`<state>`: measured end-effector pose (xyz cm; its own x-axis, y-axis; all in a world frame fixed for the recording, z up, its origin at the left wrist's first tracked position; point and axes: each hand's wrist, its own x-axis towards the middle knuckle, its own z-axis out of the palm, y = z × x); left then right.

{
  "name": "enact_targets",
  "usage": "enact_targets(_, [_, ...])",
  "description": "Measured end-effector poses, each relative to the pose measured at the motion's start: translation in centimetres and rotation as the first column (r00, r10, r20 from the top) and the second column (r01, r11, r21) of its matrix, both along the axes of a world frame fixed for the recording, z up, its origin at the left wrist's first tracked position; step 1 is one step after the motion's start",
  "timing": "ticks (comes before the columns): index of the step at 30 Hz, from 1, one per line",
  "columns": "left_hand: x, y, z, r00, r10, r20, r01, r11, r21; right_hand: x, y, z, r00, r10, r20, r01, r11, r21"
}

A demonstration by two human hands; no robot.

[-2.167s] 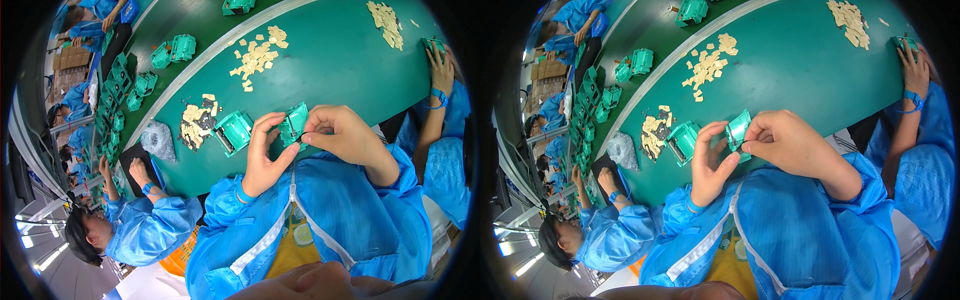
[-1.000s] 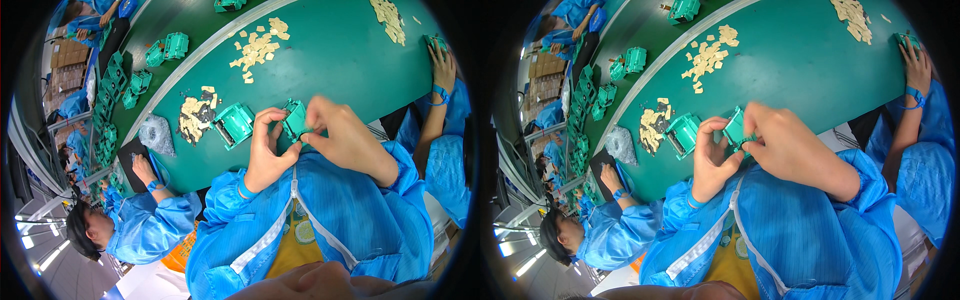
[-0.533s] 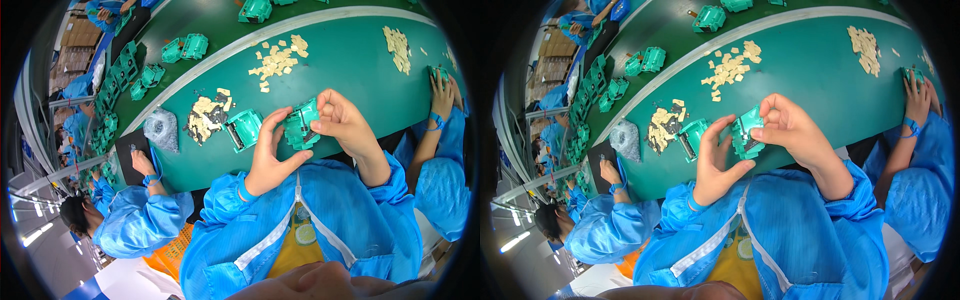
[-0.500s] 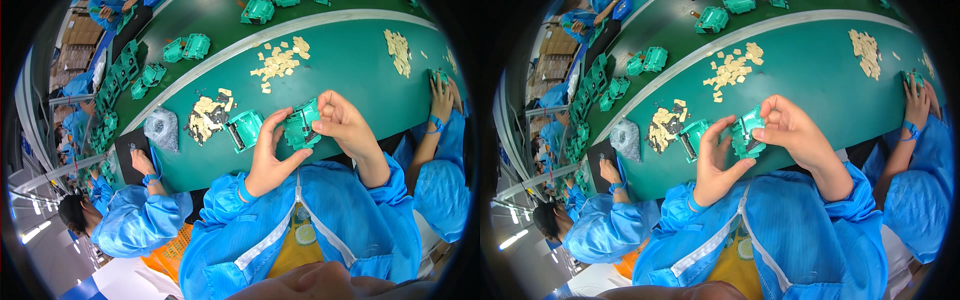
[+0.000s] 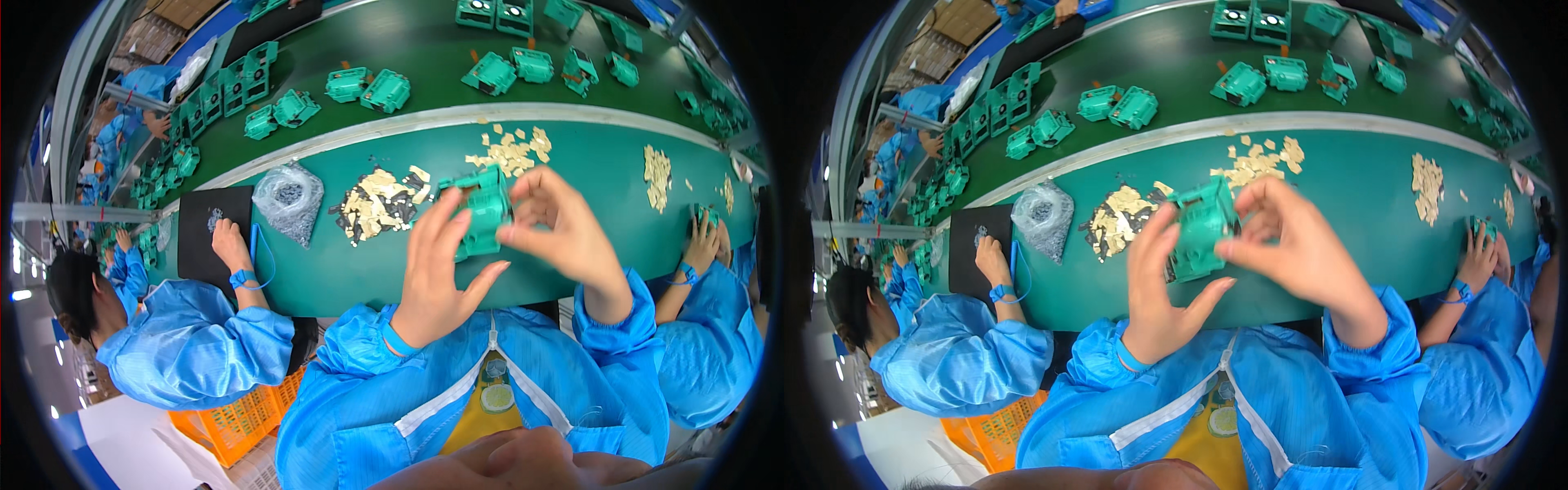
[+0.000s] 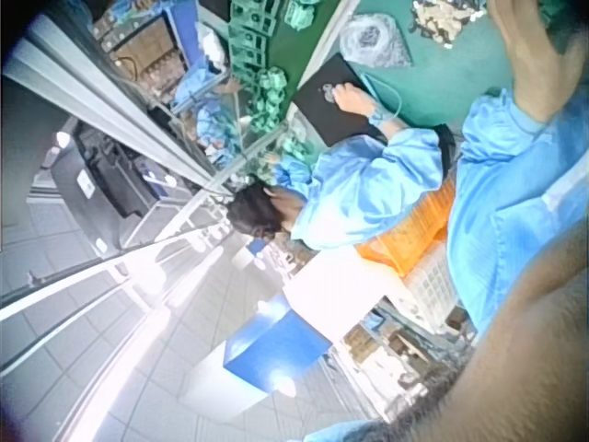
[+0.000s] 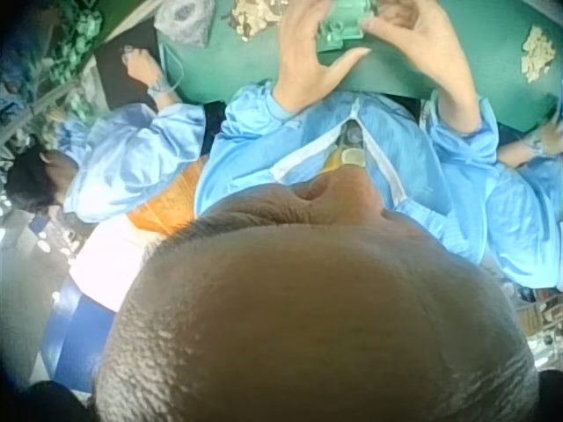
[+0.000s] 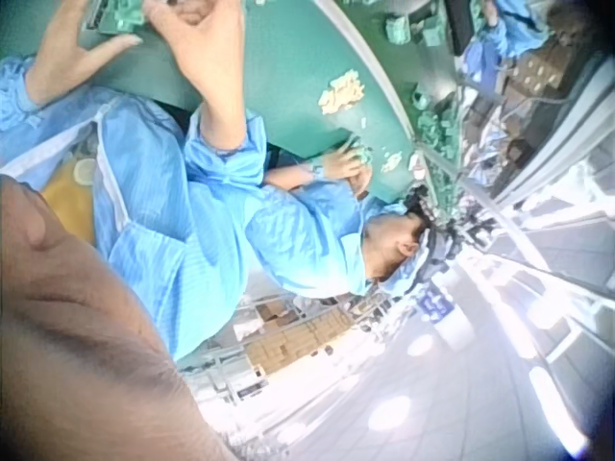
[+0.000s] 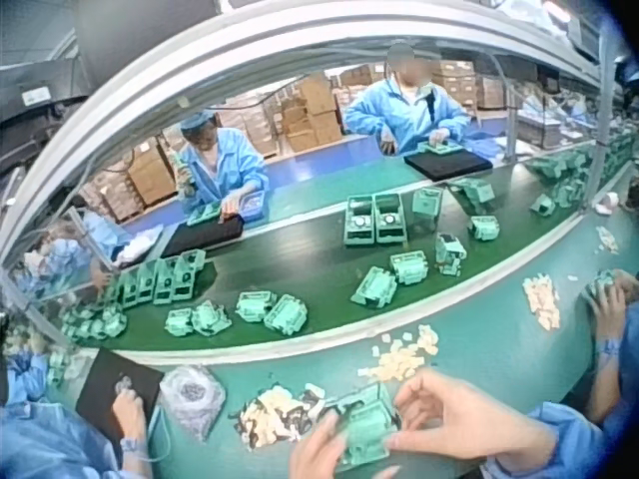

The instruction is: The person assembles electronic components into plastic housings by hand on a factory production line.

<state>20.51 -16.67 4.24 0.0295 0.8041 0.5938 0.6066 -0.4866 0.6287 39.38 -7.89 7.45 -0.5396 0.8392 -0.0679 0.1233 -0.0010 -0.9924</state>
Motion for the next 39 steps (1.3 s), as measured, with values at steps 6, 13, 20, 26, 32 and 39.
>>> enact_targets(6, [-5.9,-3.1,1.0,0.97,0.235,0.055,-0.236,0.972,0.007,-8.8,12.3,-2.1,0.967,-0.2,0.16,0.18,0.975,0.132])
enact_targets(13, [-7.2,-4.0,-1.2,0.963,0.25,0.103,-0.229,0.957,-0.176,-14.2,20.3,-8.2,0.742,-0.388,0.546,0.136,0.886,0.444])
enact_targets(20, [-8.9,-3.5,-3.3,0.954,0.3,0.001,-0.292,0.93,-0.224,-9.3,12.1,-6.2,0.852,-0.399,0.338,0.029,0.682,0.731])
enact_targets(26, [-10.4,1.7,-3.5,0.901,0.389,-0.191,-0.422,0.887,-0.188,-0.6,7.3,-5.9,0.825,-0.459,0.329,0.219,0.797,0.563])
enact_targets(32, [-7.8,4.5,-2.9,0.907,0.126,-0.401,-0.302,0.859,-0.413,2.4,7.2,-5.5,0.859,-0.445,0.255,0.292,0.833,0.471])
enact_targets(39, [-3.5,6.5,1.9,0.981,0.119,-0.157,-0.179,0.869,-0.461,4.8,7.0,-6.2,0.963,-0.267,0.034,0.254,0.942,0.221])
